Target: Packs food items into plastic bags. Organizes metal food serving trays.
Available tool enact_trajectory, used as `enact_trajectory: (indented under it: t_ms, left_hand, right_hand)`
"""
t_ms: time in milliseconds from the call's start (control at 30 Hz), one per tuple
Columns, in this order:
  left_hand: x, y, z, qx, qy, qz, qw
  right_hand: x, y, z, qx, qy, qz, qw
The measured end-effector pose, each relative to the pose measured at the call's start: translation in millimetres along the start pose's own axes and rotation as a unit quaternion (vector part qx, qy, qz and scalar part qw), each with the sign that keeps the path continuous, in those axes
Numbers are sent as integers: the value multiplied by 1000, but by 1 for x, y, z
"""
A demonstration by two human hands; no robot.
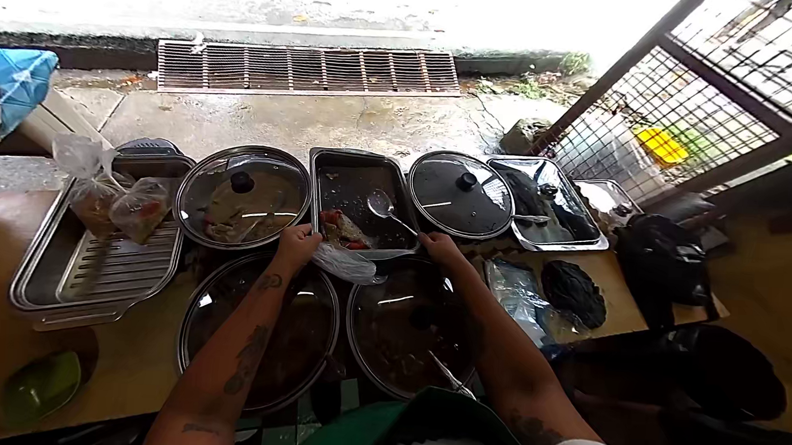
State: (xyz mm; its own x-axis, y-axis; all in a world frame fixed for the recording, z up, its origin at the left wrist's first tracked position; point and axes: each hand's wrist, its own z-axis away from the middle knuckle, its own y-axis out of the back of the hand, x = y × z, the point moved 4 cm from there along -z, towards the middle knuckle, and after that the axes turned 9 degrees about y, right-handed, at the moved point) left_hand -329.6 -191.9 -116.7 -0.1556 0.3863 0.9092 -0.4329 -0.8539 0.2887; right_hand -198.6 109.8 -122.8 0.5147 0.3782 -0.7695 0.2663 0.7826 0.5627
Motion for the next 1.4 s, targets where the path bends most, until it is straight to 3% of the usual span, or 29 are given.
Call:
enact_trajectory:
  t_ms: [300,733,933,1233,1400]
  left_hand:
    - [4,-9,14,27,20,1,999]
    - [2,-16,17,52,-40,-41,997]
    - [26,-11,15,65,-85,-83,991]
    - [14,9,25,63,-61,46,995]
    - [6,31,41,67,-32,28,997]
  right_hand:
    - [13,12,-12,-39,26,32,998]
    - [18,13,-18,-76,27,59,995]
    - [28,8,-23,-88,33,67,993]
    - [9,12,-6,-49,121,27,991]
    - [-18,12,19,-17,154,43,987]
